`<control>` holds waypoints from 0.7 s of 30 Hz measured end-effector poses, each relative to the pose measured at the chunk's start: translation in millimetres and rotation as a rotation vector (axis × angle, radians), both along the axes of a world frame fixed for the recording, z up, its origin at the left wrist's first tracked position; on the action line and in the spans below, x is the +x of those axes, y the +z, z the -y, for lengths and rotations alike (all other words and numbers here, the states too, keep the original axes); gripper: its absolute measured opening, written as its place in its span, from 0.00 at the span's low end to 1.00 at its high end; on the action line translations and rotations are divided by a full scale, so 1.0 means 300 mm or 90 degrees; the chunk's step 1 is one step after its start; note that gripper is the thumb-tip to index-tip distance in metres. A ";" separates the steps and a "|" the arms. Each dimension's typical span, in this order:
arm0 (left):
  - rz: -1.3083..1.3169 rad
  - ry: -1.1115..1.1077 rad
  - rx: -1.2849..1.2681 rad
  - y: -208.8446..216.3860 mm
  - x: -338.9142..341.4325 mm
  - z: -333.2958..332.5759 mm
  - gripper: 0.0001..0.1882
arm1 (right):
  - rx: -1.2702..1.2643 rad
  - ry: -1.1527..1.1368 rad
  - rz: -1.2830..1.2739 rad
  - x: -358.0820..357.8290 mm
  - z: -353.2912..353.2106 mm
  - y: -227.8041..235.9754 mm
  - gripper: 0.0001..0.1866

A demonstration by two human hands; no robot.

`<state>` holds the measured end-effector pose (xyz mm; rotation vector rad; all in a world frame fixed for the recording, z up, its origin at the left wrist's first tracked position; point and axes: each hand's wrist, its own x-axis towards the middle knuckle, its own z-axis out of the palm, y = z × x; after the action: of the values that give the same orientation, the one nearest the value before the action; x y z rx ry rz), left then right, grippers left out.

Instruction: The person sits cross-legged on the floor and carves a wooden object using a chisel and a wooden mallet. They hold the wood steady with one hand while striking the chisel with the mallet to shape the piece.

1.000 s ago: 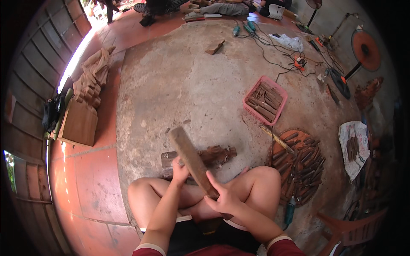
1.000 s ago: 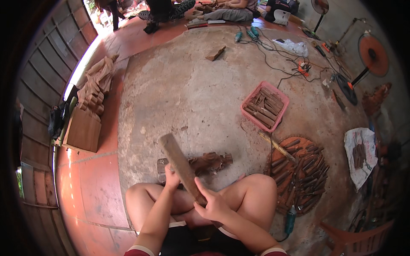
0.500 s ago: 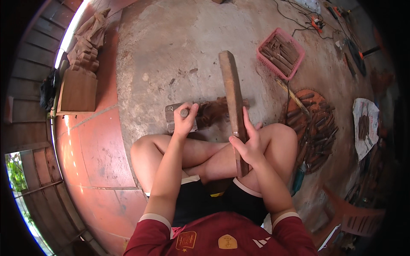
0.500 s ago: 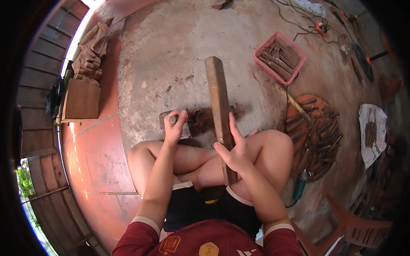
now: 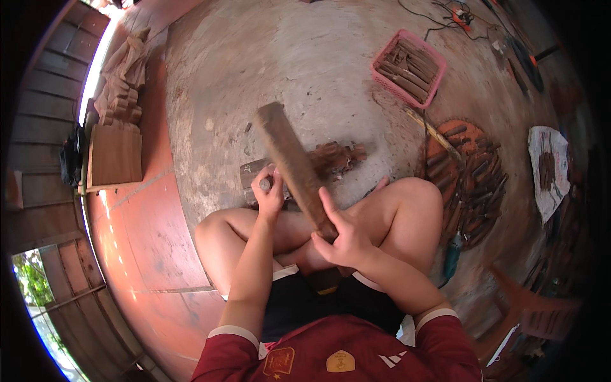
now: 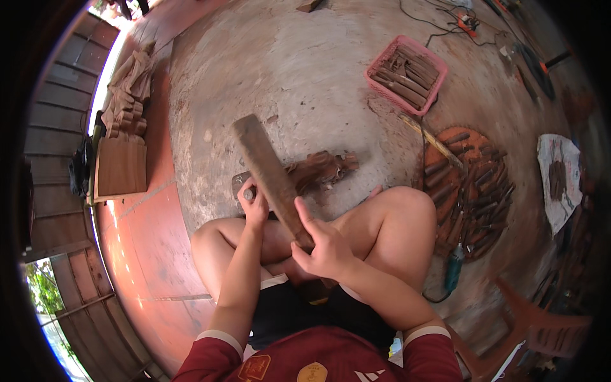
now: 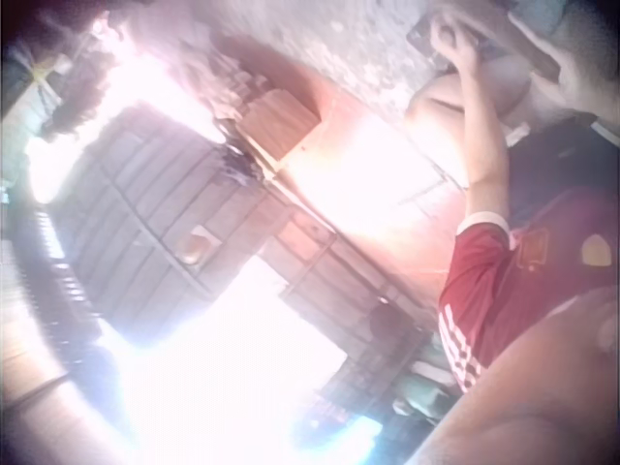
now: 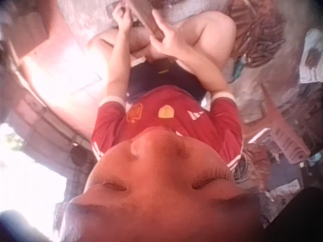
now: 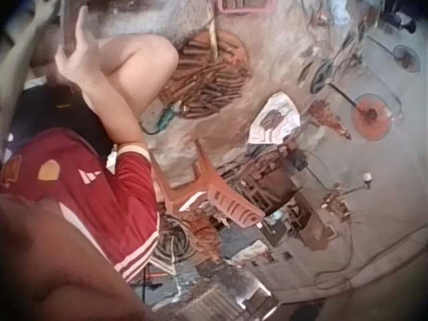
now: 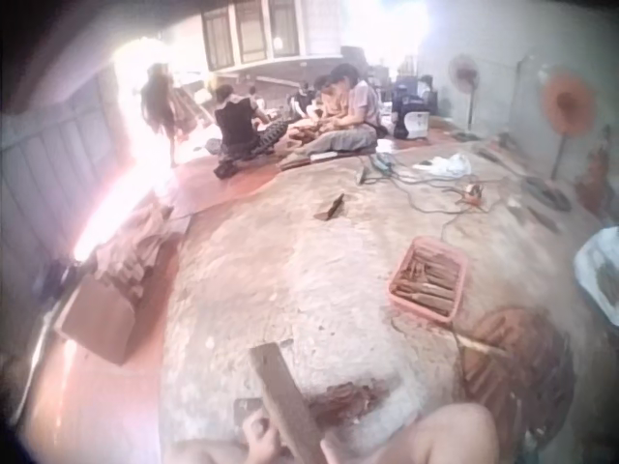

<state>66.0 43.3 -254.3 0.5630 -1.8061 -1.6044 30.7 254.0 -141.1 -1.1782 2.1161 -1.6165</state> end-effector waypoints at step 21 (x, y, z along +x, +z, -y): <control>-0.081 -0.082 -0.119 -0.003 -0.042 -0.029 0.11 | 0.258 0.059 -0.211 0.102 -0.055 0.021 0.44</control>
<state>53.5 52.0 -255.2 0.2588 -1.9017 -1.4973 61.4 270.5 -134.9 -1.4441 2.3894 -0.9375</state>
